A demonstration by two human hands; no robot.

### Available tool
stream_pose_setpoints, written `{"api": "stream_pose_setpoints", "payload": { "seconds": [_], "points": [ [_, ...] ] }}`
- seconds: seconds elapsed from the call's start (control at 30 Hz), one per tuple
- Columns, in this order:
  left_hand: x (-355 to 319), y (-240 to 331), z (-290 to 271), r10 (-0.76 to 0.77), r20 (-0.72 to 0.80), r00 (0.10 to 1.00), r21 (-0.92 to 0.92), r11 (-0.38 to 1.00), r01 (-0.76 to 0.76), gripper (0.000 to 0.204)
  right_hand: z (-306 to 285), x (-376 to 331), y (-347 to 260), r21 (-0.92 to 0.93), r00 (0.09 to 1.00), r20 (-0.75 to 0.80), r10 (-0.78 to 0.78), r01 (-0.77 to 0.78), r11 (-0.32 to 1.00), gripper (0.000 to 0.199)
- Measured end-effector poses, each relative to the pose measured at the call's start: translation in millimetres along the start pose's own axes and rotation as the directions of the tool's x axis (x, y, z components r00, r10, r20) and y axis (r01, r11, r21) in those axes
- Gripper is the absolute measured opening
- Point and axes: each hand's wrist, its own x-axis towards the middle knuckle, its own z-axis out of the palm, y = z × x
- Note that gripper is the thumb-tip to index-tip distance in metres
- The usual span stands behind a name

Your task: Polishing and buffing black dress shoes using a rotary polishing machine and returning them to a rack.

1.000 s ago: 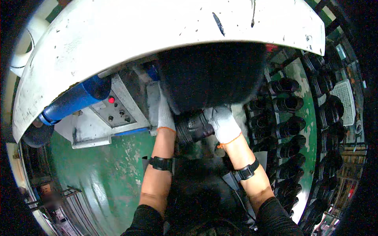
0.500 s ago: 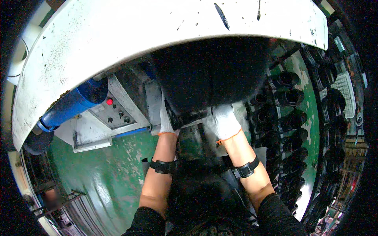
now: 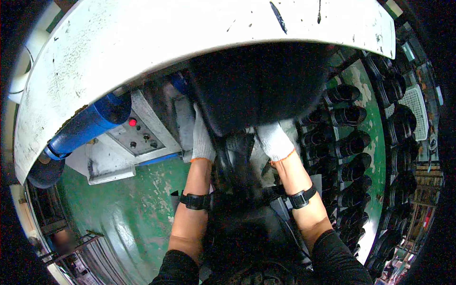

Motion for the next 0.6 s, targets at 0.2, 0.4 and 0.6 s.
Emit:
{"api": "stream_pose_setpoints", "payload": {
  "seconds": [0.2,0.4,0.6],
  "points": [
    [-7,8,-20,0.014,0.045,0.999,-0.095,0.995,-0.009,0.064,5,-1,-11,-0.22,1.0,-0.027,0.016,-0.021,0.975,0.049],
    [-36,-5,-29,0.018,0.116,0.993,-0.202,0.979,0.006,0.06,-18,-6,-4,-0.217,0.994,-0.103,-0.047,0.024,0.976,0.042],
    [-30,-22,-3,0.032,0.185,0.982,-0.308,0.951,0.027,0.057,-49,-9,2,-0.22,0.978,-0.177,-0.114,0.074,0.973,0.037]
  ]
}}
